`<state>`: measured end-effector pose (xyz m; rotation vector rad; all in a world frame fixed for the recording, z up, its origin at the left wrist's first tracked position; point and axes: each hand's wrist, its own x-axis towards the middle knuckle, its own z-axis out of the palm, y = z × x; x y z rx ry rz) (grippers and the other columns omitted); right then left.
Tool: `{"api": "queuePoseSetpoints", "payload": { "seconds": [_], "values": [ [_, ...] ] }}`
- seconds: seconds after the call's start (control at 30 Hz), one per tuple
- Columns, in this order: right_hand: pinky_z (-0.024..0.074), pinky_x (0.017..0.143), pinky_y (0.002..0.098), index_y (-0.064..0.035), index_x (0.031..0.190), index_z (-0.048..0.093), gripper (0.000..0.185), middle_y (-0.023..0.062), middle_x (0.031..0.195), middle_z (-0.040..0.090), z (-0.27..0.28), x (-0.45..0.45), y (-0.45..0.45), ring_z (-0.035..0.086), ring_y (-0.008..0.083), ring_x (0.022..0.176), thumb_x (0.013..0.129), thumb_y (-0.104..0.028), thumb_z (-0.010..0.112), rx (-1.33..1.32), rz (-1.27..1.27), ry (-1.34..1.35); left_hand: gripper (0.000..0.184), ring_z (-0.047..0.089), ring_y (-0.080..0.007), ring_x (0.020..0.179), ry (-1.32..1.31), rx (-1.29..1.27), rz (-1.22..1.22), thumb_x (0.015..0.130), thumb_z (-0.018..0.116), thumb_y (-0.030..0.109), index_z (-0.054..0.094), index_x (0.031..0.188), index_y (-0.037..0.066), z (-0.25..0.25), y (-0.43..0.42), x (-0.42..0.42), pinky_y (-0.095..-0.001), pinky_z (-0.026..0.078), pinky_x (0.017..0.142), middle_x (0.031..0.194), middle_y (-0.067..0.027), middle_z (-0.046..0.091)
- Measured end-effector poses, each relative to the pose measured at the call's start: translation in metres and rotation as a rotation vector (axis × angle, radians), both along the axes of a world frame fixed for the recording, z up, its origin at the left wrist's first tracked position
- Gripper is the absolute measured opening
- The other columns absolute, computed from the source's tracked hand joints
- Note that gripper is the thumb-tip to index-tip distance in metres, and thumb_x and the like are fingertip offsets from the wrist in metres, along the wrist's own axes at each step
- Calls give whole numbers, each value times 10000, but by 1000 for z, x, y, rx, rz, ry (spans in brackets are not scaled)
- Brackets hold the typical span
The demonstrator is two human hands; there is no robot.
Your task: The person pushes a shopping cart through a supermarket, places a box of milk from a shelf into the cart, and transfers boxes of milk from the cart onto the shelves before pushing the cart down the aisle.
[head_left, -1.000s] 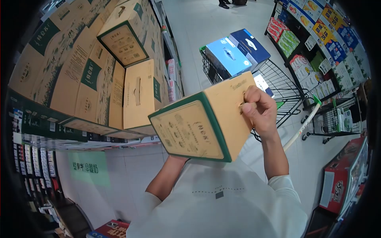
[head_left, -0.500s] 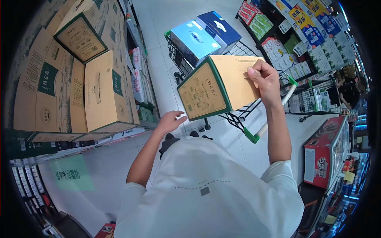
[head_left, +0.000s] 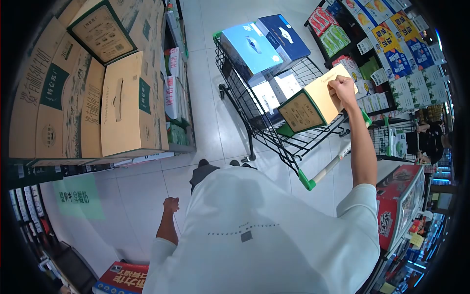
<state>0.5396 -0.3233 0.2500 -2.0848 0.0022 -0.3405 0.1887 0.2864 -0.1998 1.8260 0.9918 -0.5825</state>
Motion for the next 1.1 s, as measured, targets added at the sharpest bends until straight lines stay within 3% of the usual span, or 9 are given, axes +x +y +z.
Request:
{"api": "queuePoseSetpoints", "payload": {
  "seconds": [0.07, 0.23, 0.3, 0.4, 0.7, 0.77, 0.83, 1.0, 1.1],
  "values": [
    [431, 491, 281, -26, 527, 515, 200, 76, 532, 572, -31, 19, -2, 533, 132, 503, 700, -57, 611, -151, -8, 52, 265, 593, -188, 488, -44, -16, 203, 841, 649, 246, 635, 902, -11, 16, -12, -5, -303, 481, 433, 670, -100, 619],
    [512, 647, 406, 46, 672, 645, 297, 232, 643, 619, -163, 43, -19, 626, 342, 593, 717, -236, 564, -765, 80, -71, 306, 646, -185, 589, -275, -53, 121, 872, 641, 274, 649, 963, -18, 46, -43, 35, -286, 499, 501, 725, -104, 648],
    [504, 637, 427, 46, 652, 630, 317, 254, 604, 590, -162, 33, -29, 618, 376, 593, 731, -250, 548, -438, -185, 37, 308, 654, -185, 610, -340, -61, 107, 876, 638, 271, 650, 967, -23, 56, -58, 59, -288, 507, 523, 740, -108, 658],
    [499, 620, 434, 46, 640, 622, 324, 257, 591, 583, -158, 20, -41, 609, 379, 573, 740, -251, 539, -422, -178, 91, 306, 663, -186, 643, -412, -65, 35, 881, 633, 262, 653, 976, -28, 62, -76, 77, -293, 523, 565, 769, -117, 673],
    [485, 622, 437, 40, 645, 612, 272, 224, 649, 617, -160, -10, 15, 599, 380, 613, 780, -196, 590, -639, -125, -205, 305, 674, -191, 620, -326, 56, -99, 858, 650, 282, 670, 934, -14, 62, -57, 84, -312, 548, 587, 748, -114, 680],
    [453, 571, 418, 47, 678, 602, 293, 207, 638, 591, -159, -30, 39, 573, 355, 580, 833, -201, 623, -533, -20, -250, 307, 677, -192, 622, -308, 50, -76, 857, 650, 286, 672, 927, -12, 56, -54, 81, -314, 548, 591, 751, -117, 682],
    [449, 569, 406, 32, 677, 588, 253, 195, 634, 567, -145, -57, 76, 569, 347, 596, 823, -159, 667, -340, 95, -33, 308, 680, -194, 624, -296, 55, -15, 855, 650, 290, 674, 921, -10, 53, -49, 79, -317, 548, 595, 753, -119, 685],
    [435, 568, 421, 28, 697, 594, 247, 174, 702, 566, -144, -94, 150, 564, 348, 624, 829, -167, 669, -387, 482, -44, 302, 693, -213, 627, -374, 65, -85, 849, 660, 304, 690, 901, 7, 35, -49, 66, -332, 548, 626, 744, -131, 694],
    [456, 608, 444, 16, 709, 622, 233, 170, 722, 580, -146, -104, 183, 584, 364, 675, 829, -180, 657, -455, 633, -81, 324, 697, -225, 645, -346, 122, -120, 841, 652, 347, 693, 874, 27, 55, -50, 68, -343, 544, 666, 748, -138, 698]
  ]
}}
